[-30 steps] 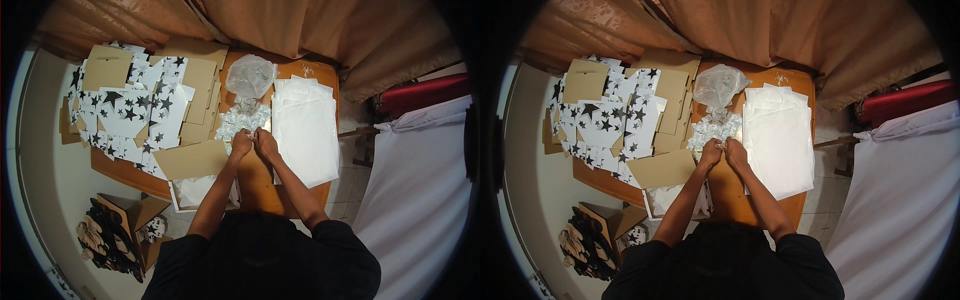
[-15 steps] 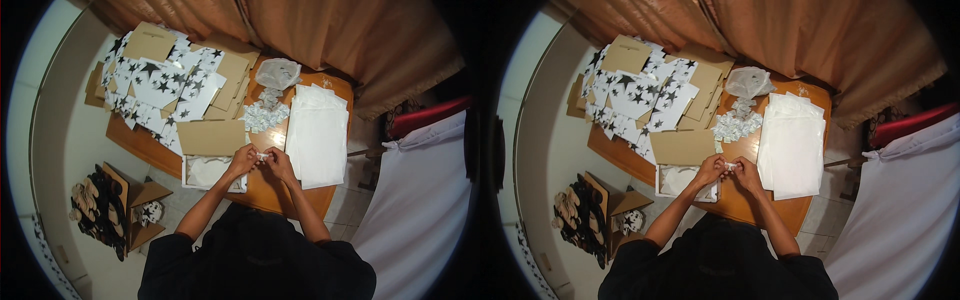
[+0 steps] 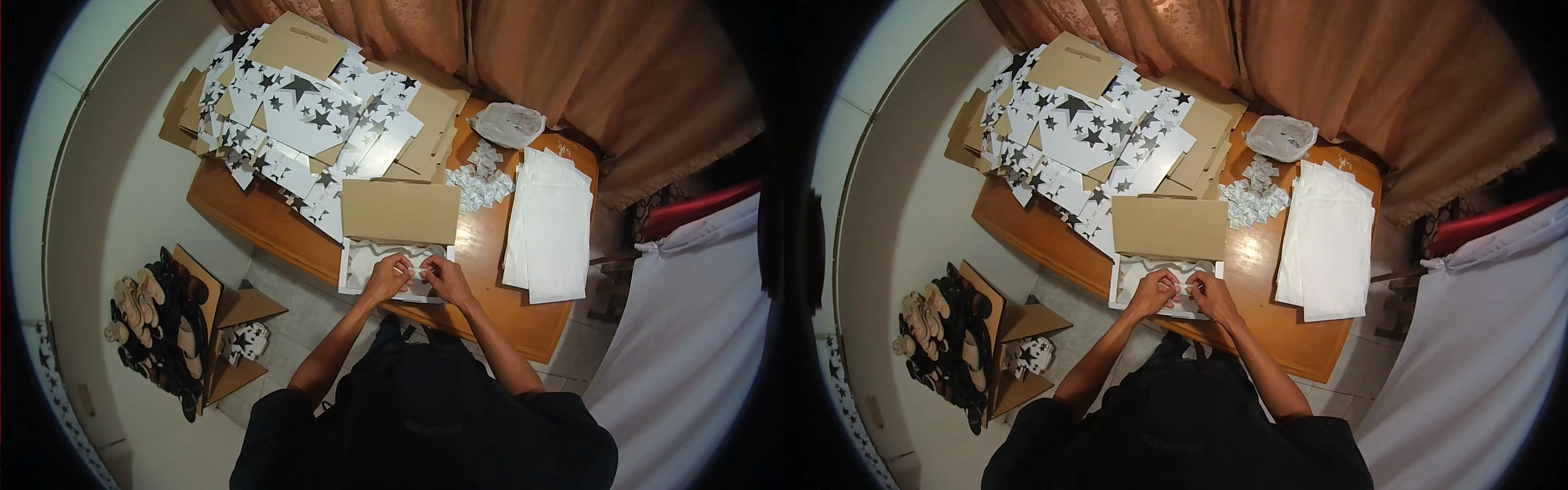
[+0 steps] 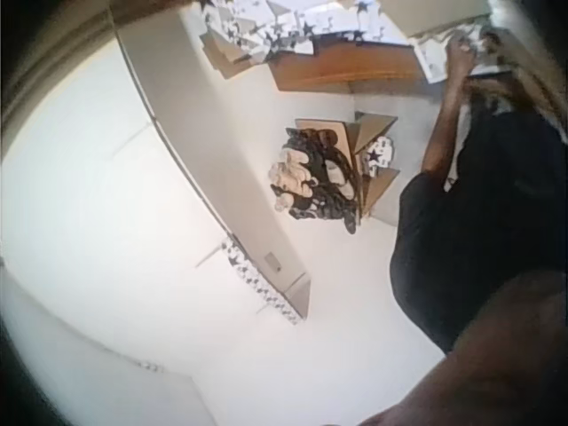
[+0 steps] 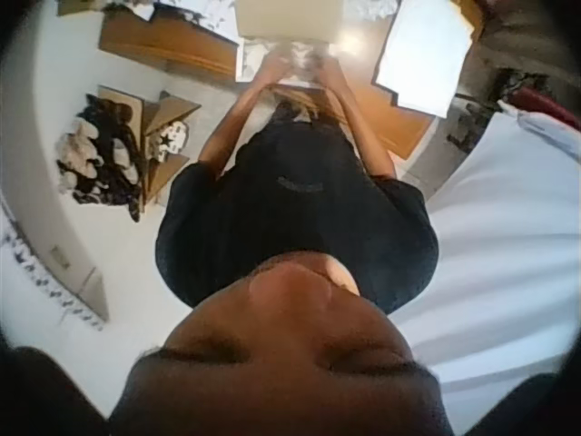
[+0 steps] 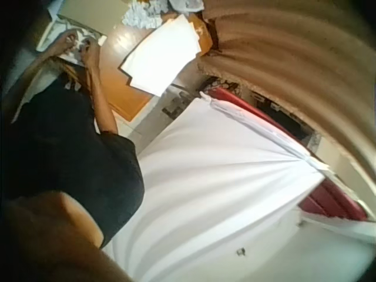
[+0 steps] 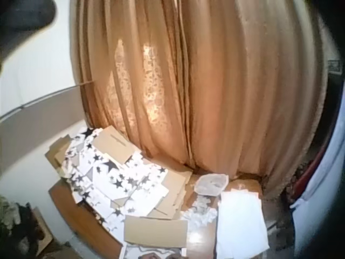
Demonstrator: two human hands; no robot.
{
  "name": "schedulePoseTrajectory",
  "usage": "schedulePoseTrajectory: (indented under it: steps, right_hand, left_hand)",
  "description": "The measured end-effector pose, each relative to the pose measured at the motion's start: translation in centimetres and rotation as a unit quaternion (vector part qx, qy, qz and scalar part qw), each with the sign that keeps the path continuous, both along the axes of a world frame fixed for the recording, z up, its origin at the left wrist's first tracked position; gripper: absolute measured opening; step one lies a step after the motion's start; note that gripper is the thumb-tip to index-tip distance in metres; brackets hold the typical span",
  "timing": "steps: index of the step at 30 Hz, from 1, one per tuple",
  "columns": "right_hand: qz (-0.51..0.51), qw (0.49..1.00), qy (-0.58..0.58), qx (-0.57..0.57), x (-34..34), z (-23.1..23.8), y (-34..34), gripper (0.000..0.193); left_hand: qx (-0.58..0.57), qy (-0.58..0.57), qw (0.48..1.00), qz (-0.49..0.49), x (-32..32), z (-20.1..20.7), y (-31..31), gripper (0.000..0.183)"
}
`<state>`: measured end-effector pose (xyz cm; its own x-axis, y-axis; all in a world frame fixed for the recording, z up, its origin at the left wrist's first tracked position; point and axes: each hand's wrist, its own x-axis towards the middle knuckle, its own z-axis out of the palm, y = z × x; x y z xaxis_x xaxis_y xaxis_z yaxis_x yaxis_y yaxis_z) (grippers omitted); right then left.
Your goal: Assembling flat cardboard shoe box components and placing them onto a shelf.
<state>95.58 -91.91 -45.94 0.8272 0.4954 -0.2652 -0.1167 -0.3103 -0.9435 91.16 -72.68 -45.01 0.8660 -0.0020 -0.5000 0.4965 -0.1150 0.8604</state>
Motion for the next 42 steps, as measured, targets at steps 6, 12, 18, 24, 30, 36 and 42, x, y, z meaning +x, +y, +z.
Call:
schedulePoseTrajectory:
  steps: [6,12,18,24,30,36,42]
  right_hand:
    - [-0.022,0.996,-0.037,-0.082,-1.3,-1.0,4.8,0.013]
    - [-0.061,0.981,-0.128,-0.133,-2.8,-1.4,6.8,0.014]
    - [-0.093,0.979,-0.103,-0.149,-2.5,-0.2,7.2,0.014]
    - [-0.097,0.965,-0.187,-0.156,1.7,2.7,7.8,0.020]
    - [-0.097,0.890,-0.351,-0.276,7.4,7.9,9.4,0.027]
    - [-0.149,0.792,-0.504,-0.311,11.0,5.0,10.2,0.039]
    - [-0.023,0.817,-0.369,-0.443,11.5,5.4,9.3,0.037]
  left_hand:
    - [0.002,-0.015,0.998,-0.055,-0.2,-1.4,5.0,0.014]
    - [0.029,-0.045,0.994,-0.094,-0.6,-3.0,8.2,0.034]
    - [0.059,-0.066,0.989,-0.117,0.7,-2.0,10.5,0.029]
    - [0.227,-0.306,0.920,-0.093,5.8,2.4,10.2,0.018]
    - [0.390,-0.445,0.800,-0.100,13.8,5.6,10.7,0.027]
    - [0.468,-0.305,0.811,-0.176,15.9,4.5,10.4,0.034]
    - [0.444,-0.378,0.801,-0.137,14.9,3.8,10.6,0.028]
